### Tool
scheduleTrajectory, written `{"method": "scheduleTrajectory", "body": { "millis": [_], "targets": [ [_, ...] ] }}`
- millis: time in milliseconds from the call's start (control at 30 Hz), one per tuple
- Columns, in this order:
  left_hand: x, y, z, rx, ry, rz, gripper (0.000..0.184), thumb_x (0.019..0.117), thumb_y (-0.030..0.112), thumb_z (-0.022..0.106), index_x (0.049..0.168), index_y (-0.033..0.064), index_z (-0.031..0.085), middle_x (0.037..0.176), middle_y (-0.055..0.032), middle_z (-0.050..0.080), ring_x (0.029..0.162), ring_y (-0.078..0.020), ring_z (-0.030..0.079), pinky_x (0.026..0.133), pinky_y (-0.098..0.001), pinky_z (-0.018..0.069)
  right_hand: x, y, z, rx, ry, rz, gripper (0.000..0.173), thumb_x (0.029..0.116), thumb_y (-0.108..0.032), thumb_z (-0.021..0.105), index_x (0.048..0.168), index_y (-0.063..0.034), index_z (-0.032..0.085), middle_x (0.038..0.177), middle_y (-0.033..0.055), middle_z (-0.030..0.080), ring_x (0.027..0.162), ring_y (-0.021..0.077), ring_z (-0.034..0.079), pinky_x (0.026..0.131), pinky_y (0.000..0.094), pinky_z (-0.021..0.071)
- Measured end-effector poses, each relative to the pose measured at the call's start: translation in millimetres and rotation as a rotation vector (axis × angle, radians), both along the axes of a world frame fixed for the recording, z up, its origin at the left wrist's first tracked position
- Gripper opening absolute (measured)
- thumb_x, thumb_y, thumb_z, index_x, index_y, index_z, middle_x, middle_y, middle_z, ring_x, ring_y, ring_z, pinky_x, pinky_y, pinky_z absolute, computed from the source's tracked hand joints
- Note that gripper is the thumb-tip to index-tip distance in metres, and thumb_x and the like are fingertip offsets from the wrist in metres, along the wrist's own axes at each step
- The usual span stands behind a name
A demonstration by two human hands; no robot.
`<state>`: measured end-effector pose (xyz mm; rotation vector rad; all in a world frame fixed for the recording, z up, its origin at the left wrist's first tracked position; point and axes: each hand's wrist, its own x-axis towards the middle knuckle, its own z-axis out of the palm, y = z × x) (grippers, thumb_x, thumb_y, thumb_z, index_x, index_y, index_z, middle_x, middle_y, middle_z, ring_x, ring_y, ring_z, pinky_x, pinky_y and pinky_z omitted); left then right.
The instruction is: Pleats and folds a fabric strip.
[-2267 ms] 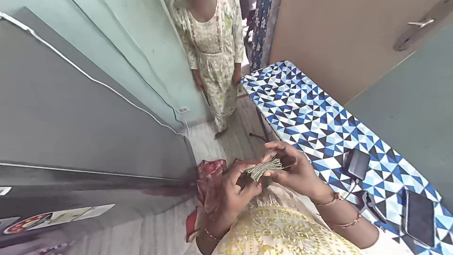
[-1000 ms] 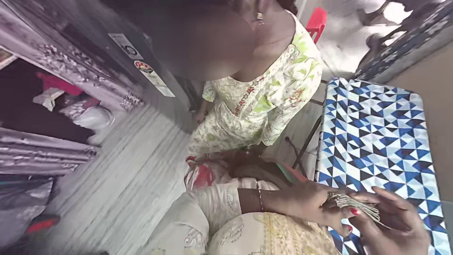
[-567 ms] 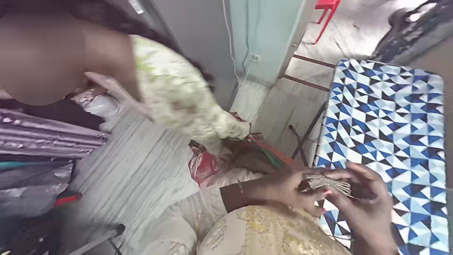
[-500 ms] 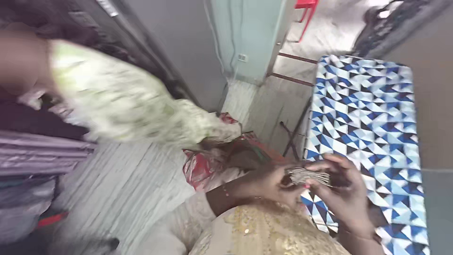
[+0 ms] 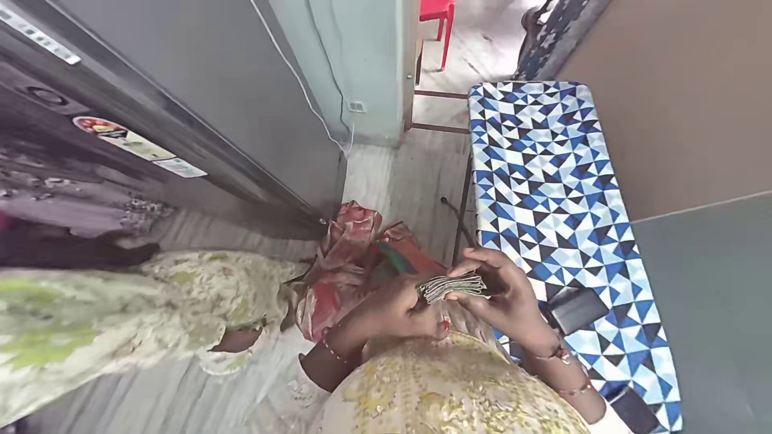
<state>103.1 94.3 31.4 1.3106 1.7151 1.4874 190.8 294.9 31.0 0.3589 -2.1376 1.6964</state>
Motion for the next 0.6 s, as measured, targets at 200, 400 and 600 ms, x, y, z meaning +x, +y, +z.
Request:
{"method": "scheduleTrajectory", "body": {
  "millis": [200,400,600],
  "targets": [
    [6.8,9.5,-4.7,0.015,-0.060,0.097,0.029,0.1037,0.011,0.048,0.112,-0.0121,0.063,0.091,-0.0077,0.069,0.081,0.0061,0.061,0.078,-0.0128,0.0517,12.6,11.3,1.3,0.044,-0.017,-0.222,0.053,0.0923,-0.029,0.077,0.136,-0.0061,0.056,0.128,0.0054,0.064,0.117,0.0094,0.062,0.102,0.0302,0.0533],
    [1.9,26.4,0.8,-0.045,-0.131,0.207,0.031,0.1071,0.020,0.045,0.103,-0.0056,0.062,0.077,0.0077,0.060,0.063,0.0103,0.052,0.060,-0.0117,0.0491,40.5,48.8,3.8,0.043,0.013,-0.408,0.025,0.0984,-0.026,0.068,0.118,-0.0107,0.066,0.108,-0.0034,0.070,0.101,0.0039,0.066,0.091,0.0255,0.0572],
    [-21.0,50.4,6.5,-0.090,0.090,0.098,0.040,0.1086,0.031,0.047,0.114,-0.0030,0.066,0.086,0.0054,0.069,0.069,0.0106,0.059,0.066,-0.0143,0.0541,61.3,48.9,-20.4,0.068,-0.276,-0.386,0.053,0.0970,-0.037,0.065,0.134,0.0014,0.061,0.131,0.0157,0.065,0.122,0.0184,0.062,0.103,0.0371,0.0518]
  ]
}}
